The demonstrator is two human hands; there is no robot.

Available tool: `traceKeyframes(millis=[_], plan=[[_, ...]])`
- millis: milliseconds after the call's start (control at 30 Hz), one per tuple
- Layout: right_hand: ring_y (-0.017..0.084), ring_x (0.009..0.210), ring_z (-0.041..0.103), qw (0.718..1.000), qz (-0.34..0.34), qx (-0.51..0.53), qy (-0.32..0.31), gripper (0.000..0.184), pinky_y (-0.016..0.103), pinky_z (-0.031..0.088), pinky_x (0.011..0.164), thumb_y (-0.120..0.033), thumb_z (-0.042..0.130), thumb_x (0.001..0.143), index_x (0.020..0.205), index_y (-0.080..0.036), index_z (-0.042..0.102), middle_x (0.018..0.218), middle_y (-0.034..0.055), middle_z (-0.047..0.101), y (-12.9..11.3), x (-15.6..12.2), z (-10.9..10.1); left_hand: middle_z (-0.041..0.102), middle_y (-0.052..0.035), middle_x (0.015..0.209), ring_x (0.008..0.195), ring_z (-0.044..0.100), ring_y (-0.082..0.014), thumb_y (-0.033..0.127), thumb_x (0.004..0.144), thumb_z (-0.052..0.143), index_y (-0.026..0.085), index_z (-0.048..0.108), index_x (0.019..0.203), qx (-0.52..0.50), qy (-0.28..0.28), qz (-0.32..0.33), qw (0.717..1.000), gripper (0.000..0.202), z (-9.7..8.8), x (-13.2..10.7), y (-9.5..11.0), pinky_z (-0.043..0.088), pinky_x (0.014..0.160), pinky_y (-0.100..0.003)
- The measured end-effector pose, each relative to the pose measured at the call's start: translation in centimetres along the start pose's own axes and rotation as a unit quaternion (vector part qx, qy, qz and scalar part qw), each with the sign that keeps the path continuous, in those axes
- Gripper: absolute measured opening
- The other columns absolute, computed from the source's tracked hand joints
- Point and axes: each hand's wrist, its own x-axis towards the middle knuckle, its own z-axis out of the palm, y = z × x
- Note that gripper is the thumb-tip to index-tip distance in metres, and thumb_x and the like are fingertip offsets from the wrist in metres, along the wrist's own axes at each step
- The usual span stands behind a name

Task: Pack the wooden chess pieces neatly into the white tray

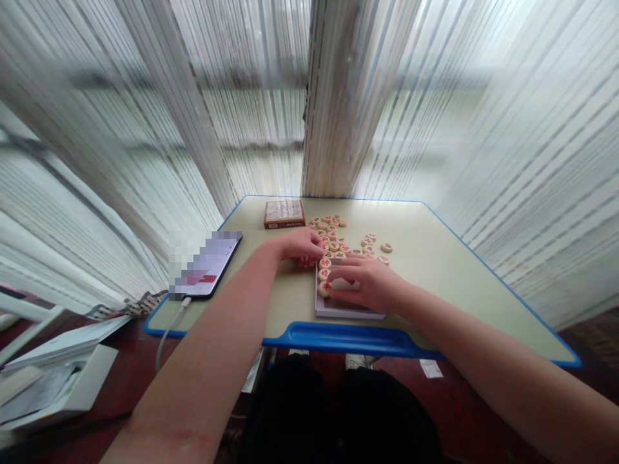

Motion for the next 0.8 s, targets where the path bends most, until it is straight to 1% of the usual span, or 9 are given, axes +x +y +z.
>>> traceKeyframes(millis=[100, 200, 367, 633, 800], plan=[[0.018, 0.083, 0.059, 1.000, 0.010, 0.005, 0.008, 0.019, 0.030, 0.044, 0.073, -0.035, 0.059, 0.083, 0.092, -0.021, 0.066, 0.089, 0.0064, 0.068, 0.19, -0.01, 0.15, 0.050, 0.0048, 0.042, 0.038, 0.048, -0.0075, 0.013, 0.061, 0.055, 0.016, 0.051, 0.055, -0.002, 0.004, 0.001, 1.000, 0.007, -0.01, -0.07, 0.06, 0.036, 0.038, -0.017], [0.017, 0.081, 0.058, 1.000, 0.006, 0.010, 0.005, 0.016, 0.029, 0.044, 0.072, -0.035, 0.059, 0.083, 0.087, -0.021, 0.066, 0.083, 0.0052, 0.067, 0.42, -0.02, 0.34, 0.051, 0.0047, 0.042, 0.038, 0.048, -0.0078, 0.013, 0.061, 0.054, 0.016, 0.050, 0.056, -0.004, 0.002, -0.001, 1.000, 0.007, -0.02, -0.13, 0.10, 0.036, 0.038, -0.017], [0.016, 0.075, 0.056, 1.000, -0.009, 0.011, 0.001, 0.017, 0.028, 0.042, 0.068, -0.034, 0.058, 0.084, 0.082, -0.020, 0.067, 0.075, 0.0039, 0.064, 0.51, 0.02, 0.40, 0.053, 0.0048, 0.043, 0.037, 0.048, -0.0078, 0.015, 0.062, 0.055, 0.016, 0.053, 0.059, 0.003, 0.000, -0.007, 1.000, 0.005, -0.09, -0.14, 0.06, 0.038, 0.038, -0.018], [0.015, 0.070, 0.053, 1.000, -0.010, 0.016, 0.001, 0.019, 0.027, 0.041, 0.068, -0.035, 0.057, 0.085, 0.079, -0.020, 0.067, 0.071, 0.0026, 0.061, 0.42, 0.08, 0.42, 0.052, 0.0045, 0.043, 0.037, 0.048, -0.0074, 0.016, 0.063, 0.056, 0.016, 0.051, 0.057, 0.006, -0.001, -0.008, 1.000, 0.008, -0.11, -0.18, 0.13, 0.038, 0.039, -0.018], [0.015, 0.071, 0.053, 1.000, -0.009, 0.017, -0.004, 0.020, 0.027, 0.041, 0.068, -0.036, 0.056, 0.085, 0.080, -0.020, 0.068, 0.070, 0.0029, 0.060, 0.39, 0.15, 0.38, 0.052, 0.0043, 0.043, 0.038, 0.049, -0.0086, 0.016, 0.064, 0.055, 0.016, 0.051, 0.057, 0.015, 0.007, -0.006, 1.000, 0.008, -0.14, -0.15, 0.13, 0.040, 0.040, -0.019]])
